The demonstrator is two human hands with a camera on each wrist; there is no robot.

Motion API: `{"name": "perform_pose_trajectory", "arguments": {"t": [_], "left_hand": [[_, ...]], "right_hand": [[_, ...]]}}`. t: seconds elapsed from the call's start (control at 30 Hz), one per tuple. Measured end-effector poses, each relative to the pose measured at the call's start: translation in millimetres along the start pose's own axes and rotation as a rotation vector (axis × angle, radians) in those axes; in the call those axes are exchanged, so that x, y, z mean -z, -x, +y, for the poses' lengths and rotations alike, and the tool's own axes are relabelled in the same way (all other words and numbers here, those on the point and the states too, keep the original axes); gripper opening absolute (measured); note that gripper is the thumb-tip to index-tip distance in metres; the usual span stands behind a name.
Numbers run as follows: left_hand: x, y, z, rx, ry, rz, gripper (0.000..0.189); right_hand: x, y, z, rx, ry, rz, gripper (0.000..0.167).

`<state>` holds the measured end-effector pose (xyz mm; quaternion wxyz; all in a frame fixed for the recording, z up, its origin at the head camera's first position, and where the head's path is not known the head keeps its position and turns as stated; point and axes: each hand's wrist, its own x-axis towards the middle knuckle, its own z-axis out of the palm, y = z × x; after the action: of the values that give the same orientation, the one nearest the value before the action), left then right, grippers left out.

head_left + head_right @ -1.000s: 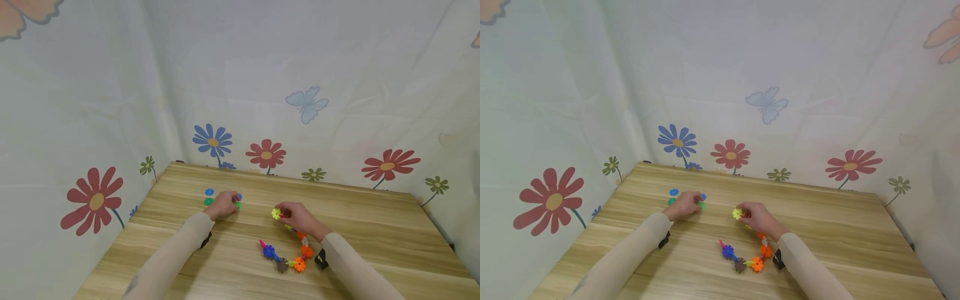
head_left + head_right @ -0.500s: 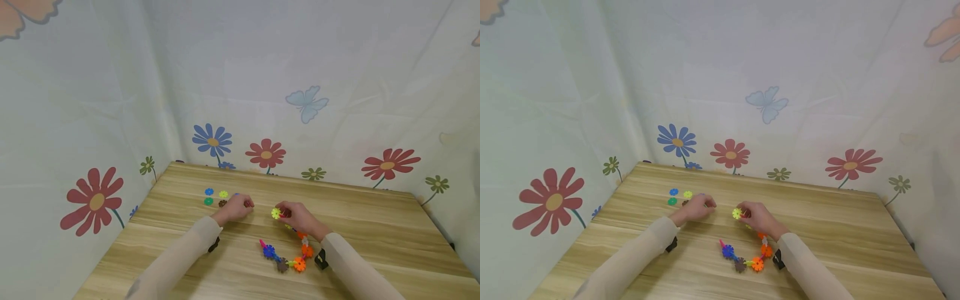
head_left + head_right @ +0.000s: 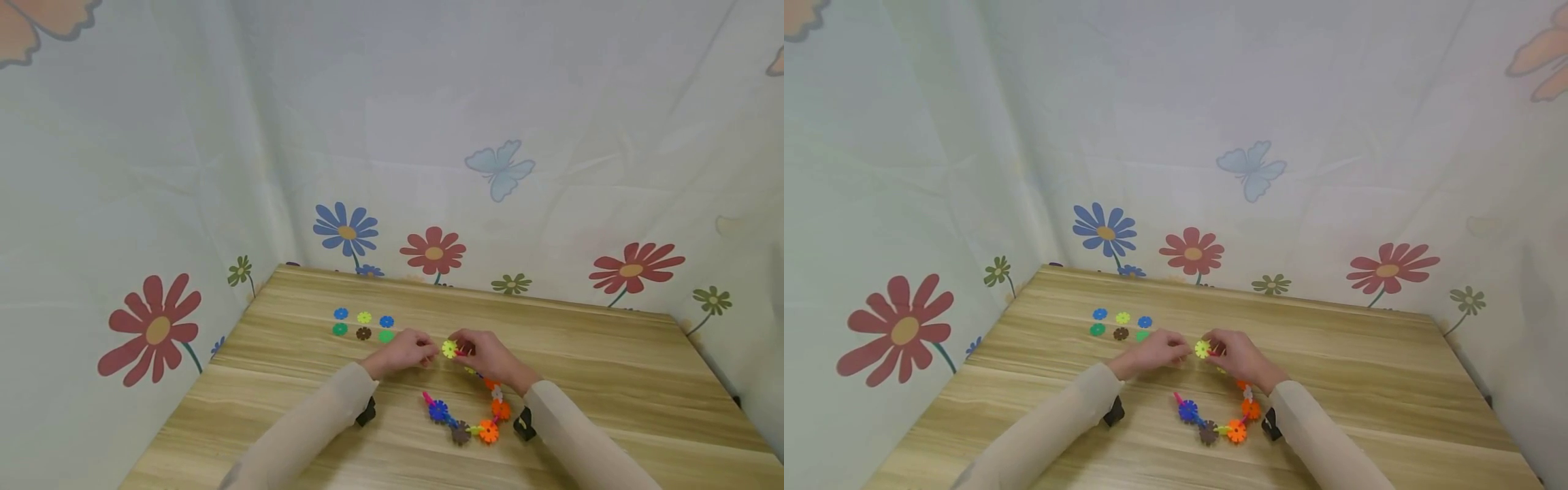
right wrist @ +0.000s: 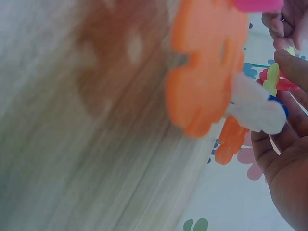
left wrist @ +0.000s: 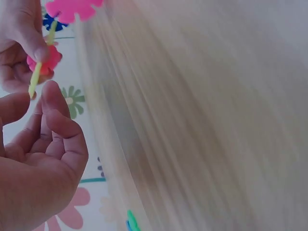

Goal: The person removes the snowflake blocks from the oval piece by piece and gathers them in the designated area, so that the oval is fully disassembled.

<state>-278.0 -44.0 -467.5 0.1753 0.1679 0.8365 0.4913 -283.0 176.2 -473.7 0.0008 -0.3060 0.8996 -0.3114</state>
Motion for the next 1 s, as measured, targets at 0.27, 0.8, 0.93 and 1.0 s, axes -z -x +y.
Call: {"name": "perform_pose_trajectory", "arguments": {"t": [0.27,0.8,0.93,1.0], "left_hand": [[-6.5,-1.4,2.3,-0.018,0.107,-0.01,0.028],[-9.8,-5.4,1.4,0.024,0.154,0.019,0.018],[-9.8,-4.5,1.5,0.045,0.161,0.036,0.017],[-9.9,-4.4,0.4,0.05,0.166,0.041,0.016]], "right_hand": [[-0.8,-0.4,-1.9,0.019,-0.013,-0.011,0.03],[-0.4,-1.1,-3.9,-0.02,-0.008,-0.036,0.036],[-0.3,-0.4,-3.1,-0.039,-0.003,-0.043,0.036],[-0.4,0.4,-2.3,-0.046,-0.004,-0.049,0.036]]}}
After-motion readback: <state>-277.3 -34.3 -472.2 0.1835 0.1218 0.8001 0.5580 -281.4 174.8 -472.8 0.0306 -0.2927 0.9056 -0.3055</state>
